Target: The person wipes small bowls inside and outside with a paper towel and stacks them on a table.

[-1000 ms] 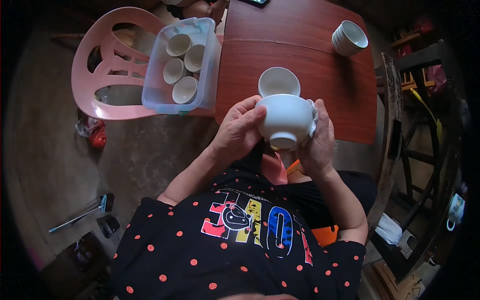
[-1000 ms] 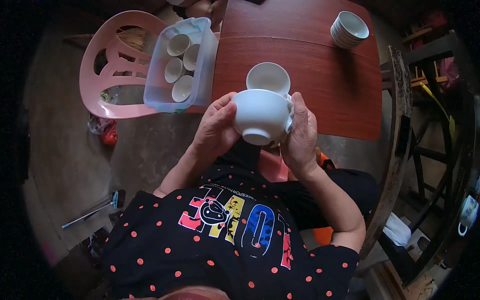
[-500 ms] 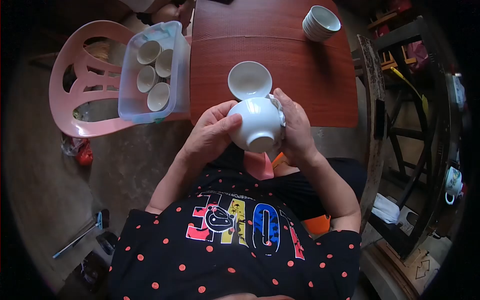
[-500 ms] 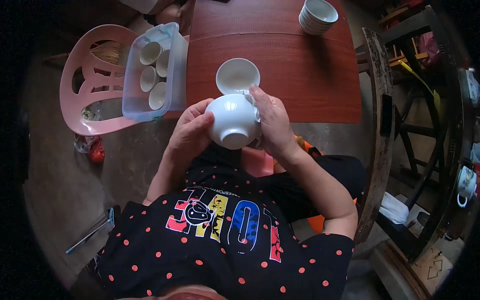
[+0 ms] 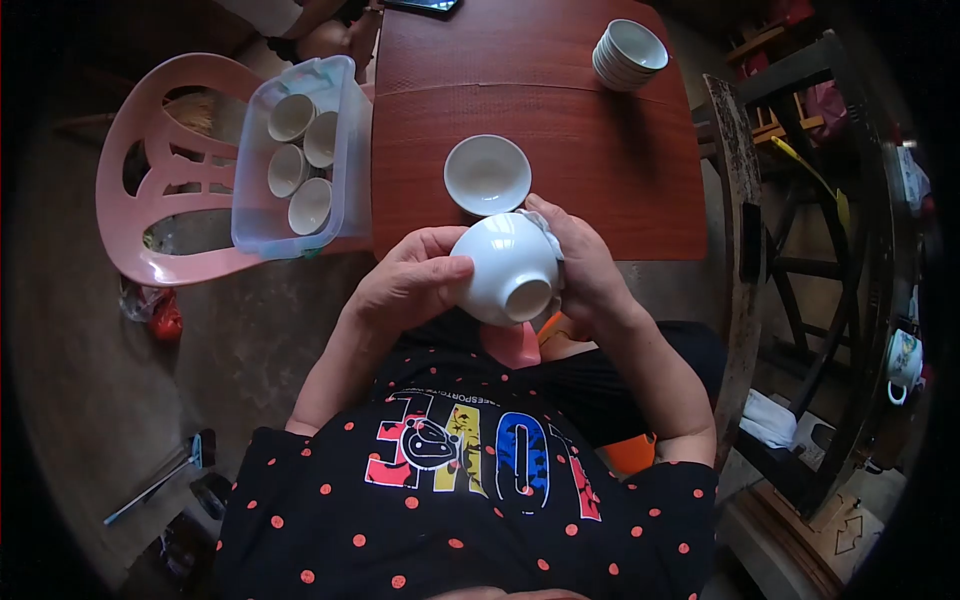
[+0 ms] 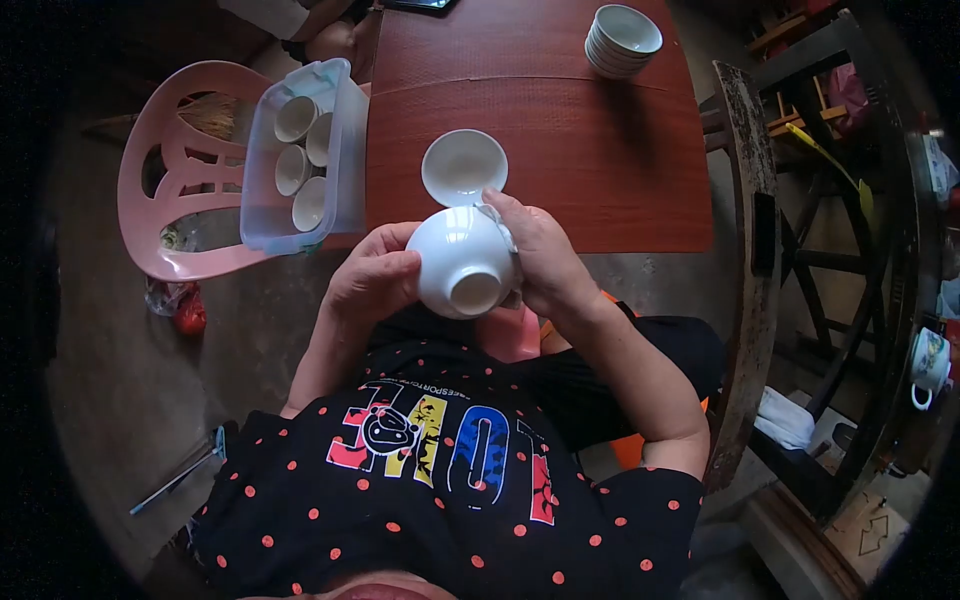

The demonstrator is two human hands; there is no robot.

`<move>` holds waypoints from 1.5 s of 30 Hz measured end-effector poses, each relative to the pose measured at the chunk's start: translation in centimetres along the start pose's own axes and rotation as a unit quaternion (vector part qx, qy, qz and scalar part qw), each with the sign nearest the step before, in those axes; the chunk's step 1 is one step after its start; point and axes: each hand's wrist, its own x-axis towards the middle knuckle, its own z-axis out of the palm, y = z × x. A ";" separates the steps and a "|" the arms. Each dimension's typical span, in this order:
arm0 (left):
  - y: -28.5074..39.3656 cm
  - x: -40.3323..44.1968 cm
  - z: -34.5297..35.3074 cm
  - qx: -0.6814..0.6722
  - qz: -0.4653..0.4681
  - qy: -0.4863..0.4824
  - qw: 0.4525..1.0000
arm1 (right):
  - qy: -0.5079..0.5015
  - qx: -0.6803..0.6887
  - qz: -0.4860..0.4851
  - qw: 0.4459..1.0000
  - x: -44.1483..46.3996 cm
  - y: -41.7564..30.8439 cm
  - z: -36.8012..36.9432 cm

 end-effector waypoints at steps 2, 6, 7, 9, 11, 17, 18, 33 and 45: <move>-0.5 0.3 -0.2 -0.063 0.039 0.008 0.997 | 0.011 0.119 -0.014 0.993 0.1 1.0 0.3; -2.0 0.7 -0.1 -0.081 0.143 0.023 0.986 | -0.003 0.270 0.014 0.963 -0.5 3.3 -0.4; -2.1 0.7 -0.6 -0.053 0.127 0.027 0.990 | -0.005 0.270 0.009 0.963 -0.1 3.4 -0.7; -0.8 0.3 -0.8 0.023 0.081 0.005 0.996 | 0.054 0.252 0.042 0.965 0.6 3.0 -0.8; 0.0 0.2 0.1 0.055 0.055 0.003 0.997 | 0.068 0.203 0.056 0.975 0.2 1.7 -0.6; 0.3 -0.1 1.5 0.095 0.019 0.050 0.994 | 0.018 -0.202 -0.154 0.967 -0.3 0.8 -0.6; 0.2 -0.1 1.6 0.111 0.029 0.062 0.992 | 0.021 -0.202 -0.156 0.967 -0.4 0.7 -0.6; -0.6 0.0 1.2 0.012 0.131 0.155 0.979 | -0.016 -0.140 -0.189 0.972 -0.9 3.0 0.8; -1.5 -0.2 0.7 0.142 0.095 0.115 0.979 | -0.057 -0.405 -0.305 0.860 0.0 0.7 0.8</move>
